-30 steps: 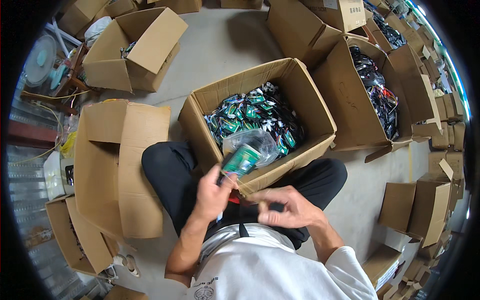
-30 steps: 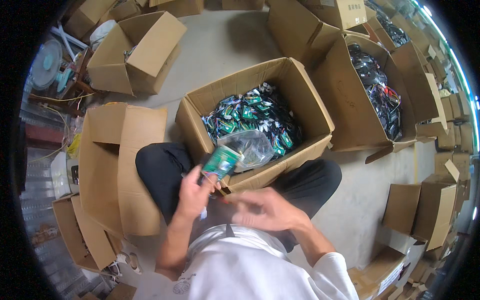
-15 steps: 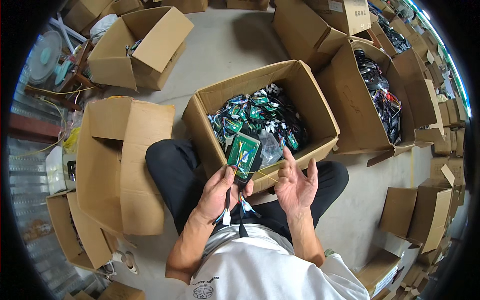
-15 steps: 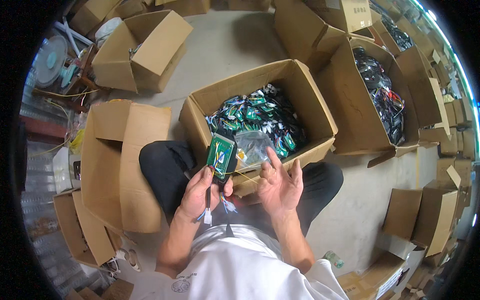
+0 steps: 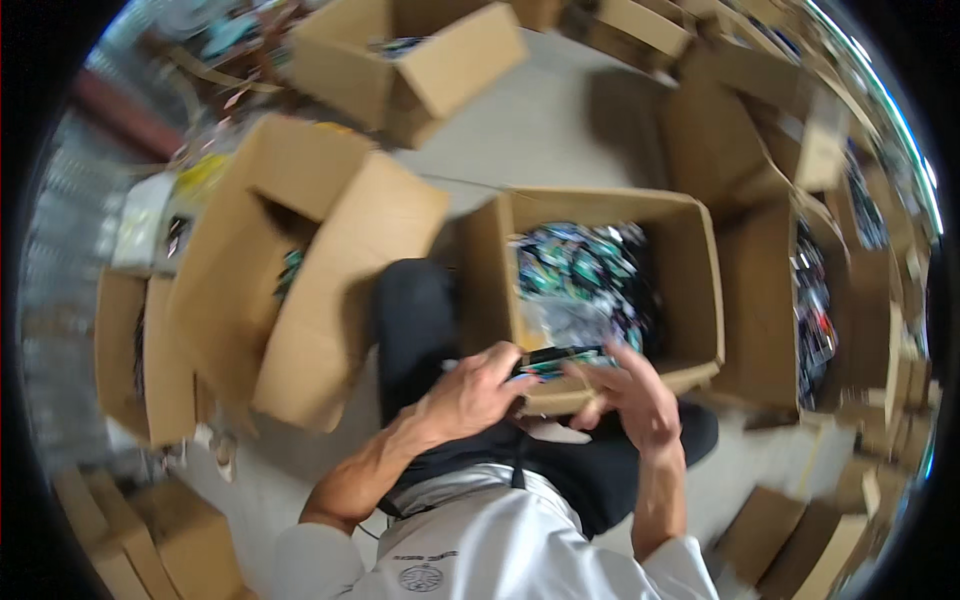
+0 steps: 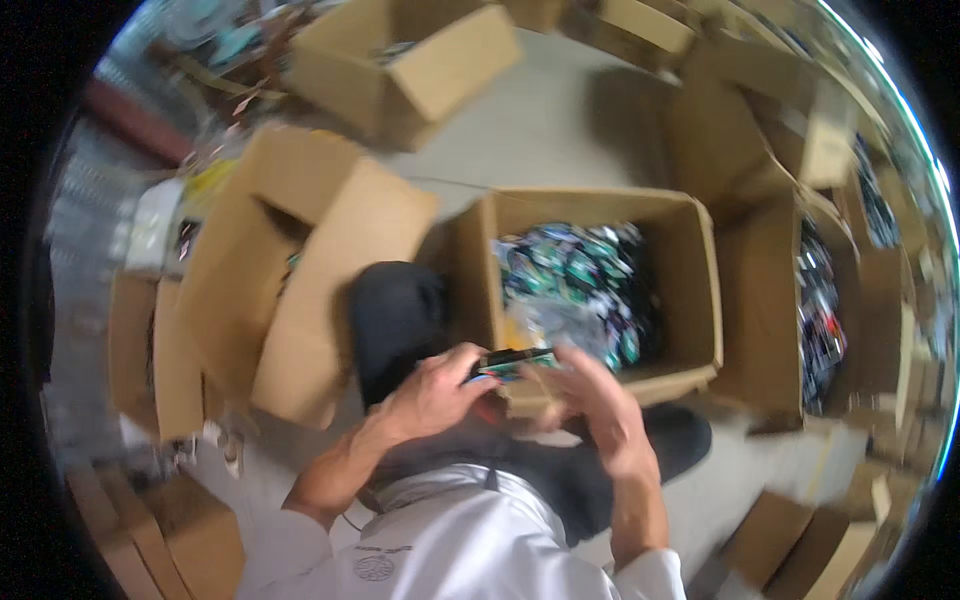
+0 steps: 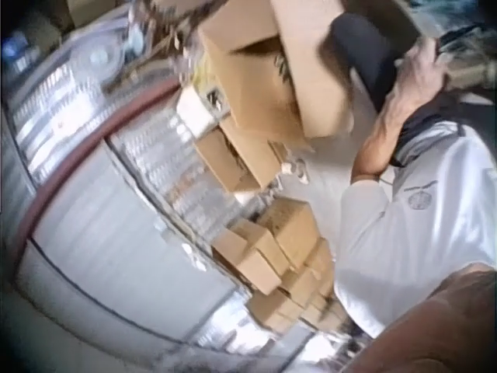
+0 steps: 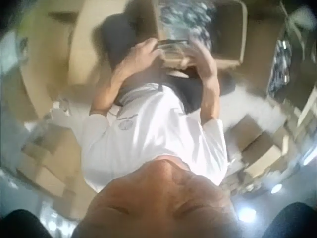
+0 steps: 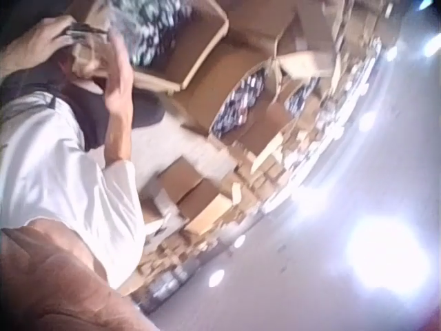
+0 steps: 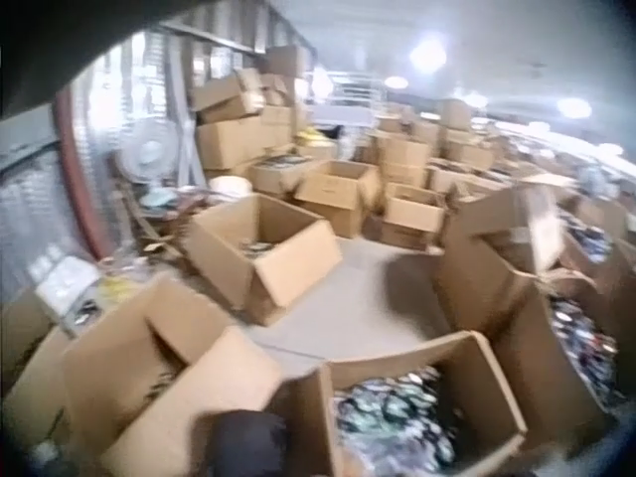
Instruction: The person sorts small electronic components by hand, taking them from a cardboard box and inspecting them.
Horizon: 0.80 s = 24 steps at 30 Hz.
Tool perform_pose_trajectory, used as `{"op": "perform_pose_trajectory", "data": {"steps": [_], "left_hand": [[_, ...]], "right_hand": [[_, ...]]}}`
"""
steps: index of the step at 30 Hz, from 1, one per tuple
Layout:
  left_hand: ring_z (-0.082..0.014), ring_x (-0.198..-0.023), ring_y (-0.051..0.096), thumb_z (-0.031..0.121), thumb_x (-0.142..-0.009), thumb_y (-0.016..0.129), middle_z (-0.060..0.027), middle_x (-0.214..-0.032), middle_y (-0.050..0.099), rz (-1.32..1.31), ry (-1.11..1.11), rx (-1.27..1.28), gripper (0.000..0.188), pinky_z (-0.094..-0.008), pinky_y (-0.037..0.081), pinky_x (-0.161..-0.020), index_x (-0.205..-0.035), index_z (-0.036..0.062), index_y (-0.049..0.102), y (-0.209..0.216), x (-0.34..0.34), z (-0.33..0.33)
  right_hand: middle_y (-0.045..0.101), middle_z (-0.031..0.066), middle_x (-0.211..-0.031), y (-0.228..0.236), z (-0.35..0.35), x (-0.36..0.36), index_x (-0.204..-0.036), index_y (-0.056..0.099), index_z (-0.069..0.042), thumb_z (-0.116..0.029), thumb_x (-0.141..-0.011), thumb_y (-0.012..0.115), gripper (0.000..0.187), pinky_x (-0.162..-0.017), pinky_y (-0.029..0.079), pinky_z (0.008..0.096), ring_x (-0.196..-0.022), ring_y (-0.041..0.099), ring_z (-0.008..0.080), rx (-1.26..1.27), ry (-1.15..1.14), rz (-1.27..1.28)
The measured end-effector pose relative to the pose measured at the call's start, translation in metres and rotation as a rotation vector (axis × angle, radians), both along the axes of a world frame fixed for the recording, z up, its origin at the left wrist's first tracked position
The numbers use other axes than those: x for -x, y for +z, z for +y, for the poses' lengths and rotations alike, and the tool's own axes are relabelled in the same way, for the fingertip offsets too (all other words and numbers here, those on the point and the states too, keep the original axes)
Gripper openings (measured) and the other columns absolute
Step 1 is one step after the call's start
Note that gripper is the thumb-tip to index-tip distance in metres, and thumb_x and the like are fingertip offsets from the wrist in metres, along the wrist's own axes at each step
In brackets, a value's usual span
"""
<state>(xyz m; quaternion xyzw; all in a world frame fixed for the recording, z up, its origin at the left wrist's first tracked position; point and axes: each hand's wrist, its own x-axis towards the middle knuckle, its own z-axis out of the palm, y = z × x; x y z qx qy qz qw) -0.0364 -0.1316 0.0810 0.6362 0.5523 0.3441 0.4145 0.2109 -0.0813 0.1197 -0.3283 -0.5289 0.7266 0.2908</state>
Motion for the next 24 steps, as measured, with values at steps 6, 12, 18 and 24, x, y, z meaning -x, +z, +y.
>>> {"op": "perform_pose_trajectory", "data": {"steps": [6, 12, 18, 24], "left_hand": [[-0.0109, -0.059, 0.051, 0.052, -0.1, 0.055, -0.0059, -0.075, 0.058, -1.16, 0.493, 0.377, 0.049, -0.0239, 0.04, -0.053, -0.11, 0.0038, 0.057, 0.011, 0.046, -0.014], [-0.0103, -0.074, 0.06, 0.034, -0.104, 0.05, -0.0076, -0.087, 0.066, -0.453, 1.212, -0.035, 0.033, -0.0257, 0.049, -0.069, -0.114, 0.0036, 0.06, -0.016, 0.267, -0.013], [-0.0212, -0.071, 0.068, 0.028, -0.098, 0.062, -0.0135, -0.095, 0.071, -0.471, 1.395, 0.594, 0.033, -0.0305, 0.051, -0.053, -0.116, -0.0005, 0.062, -0.255, 0.473, -0.111], [-0.0215, -0.099, 0.065, 0.027, -0.097, 0.065, -0.0148, -0.111, 0.068, -0.09, 1.363, 0.611, 0.043, -0.0338, 0.052, -0.081, -0.123, -0.0068, 0.06, -0.281, 0.577, -0.13]], "right_hand": [[0.069, 0.0186, -0.099, -0.013, 0.026, 0.061, -0.106, 0.066, 0.002, -0.05, -0.089, 0.067, 0.055, -0.098, 0.047, 0.0535, -0.1, 0.067, 0.0378, -1.056, 0.291, -0.339], [0.067, 0.0162, -0.108, -0.039, 0.04, 0.04, -0.109, 0.065, 0.007, -0.03, -0.094, 0.066, 0.039, -0.099, 0.045, 0.0379, -0.108, 0.063, 0.0281, -0.518, 0.029, -0.582], [0.051, -0.0014, -0.077, -0.097, 0.107, -0.005, -0.091, 0.063, 0.003, -0.026, -0.098, 0.063, 0.029, -0.065, 0.04, 0.0273, -0.074, 0.045, 0.0073, -0.262, -0.085, -0.961], [0.07, 0.0209, -0.088, -0.181, 0.156, -0.09, -0.101, 0.072, 0.0, -0.03, -0.09, 0.066, 0.032, -0.078, 0.052, 0.0402, -0.083, 0.068, 0.029, -0.13, -0.006, -1.092]]}}
